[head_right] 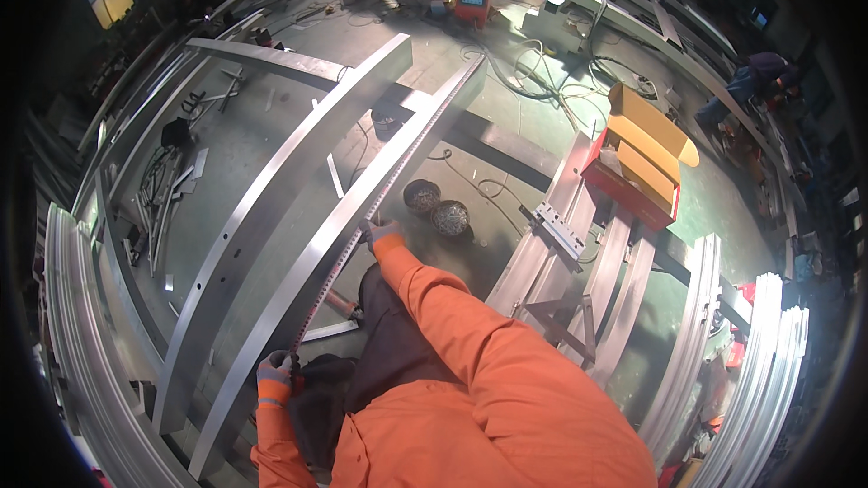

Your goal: The person drills multiple holes into a curved metal bar using a cordless drill while seated on the floor. They then use a square tool to measure and mark the bar, and finally measure the bar with a tape measure.

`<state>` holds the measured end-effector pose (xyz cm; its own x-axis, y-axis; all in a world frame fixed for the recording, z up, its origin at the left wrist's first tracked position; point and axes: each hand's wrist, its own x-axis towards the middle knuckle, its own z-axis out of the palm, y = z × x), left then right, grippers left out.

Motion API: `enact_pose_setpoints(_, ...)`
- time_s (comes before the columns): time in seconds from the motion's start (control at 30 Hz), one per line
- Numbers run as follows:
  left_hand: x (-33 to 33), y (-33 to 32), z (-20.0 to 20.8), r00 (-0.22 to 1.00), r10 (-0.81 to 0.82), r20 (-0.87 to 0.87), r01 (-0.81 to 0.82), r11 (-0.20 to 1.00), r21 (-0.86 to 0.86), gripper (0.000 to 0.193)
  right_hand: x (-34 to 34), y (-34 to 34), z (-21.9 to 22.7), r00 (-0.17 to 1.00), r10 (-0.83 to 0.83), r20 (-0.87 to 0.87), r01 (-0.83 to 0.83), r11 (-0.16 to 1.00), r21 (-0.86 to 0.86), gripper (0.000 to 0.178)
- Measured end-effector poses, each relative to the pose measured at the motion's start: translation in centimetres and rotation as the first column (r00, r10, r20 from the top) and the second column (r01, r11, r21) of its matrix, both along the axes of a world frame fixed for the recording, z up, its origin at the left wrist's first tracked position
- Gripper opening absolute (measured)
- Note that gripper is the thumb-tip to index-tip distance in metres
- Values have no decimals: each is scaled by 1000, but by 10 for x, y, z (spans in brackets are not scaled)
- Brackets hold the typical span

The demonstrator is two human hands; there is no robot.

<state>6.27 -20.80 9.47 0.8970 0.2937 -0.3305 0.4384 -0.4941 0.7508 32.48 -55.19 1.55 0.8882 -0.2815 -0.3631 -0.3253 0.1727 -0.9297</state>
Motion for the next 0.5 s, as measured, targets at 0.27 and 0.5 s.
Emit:
enact_pose_setpoints(0.27, -1, 7, 0, 1000, -12, 4, 12, 1000, 0, 15, 4, 3, -9, 999, 46, -24, -48, 996, -76, 30)
enact_pose_setpoints(0.5, -1, 12, -7, 1000, -4, 6, 5, 999, -49, 14, 0, 4, 4, 999, 41, 7, -41, 999, 0, 31)
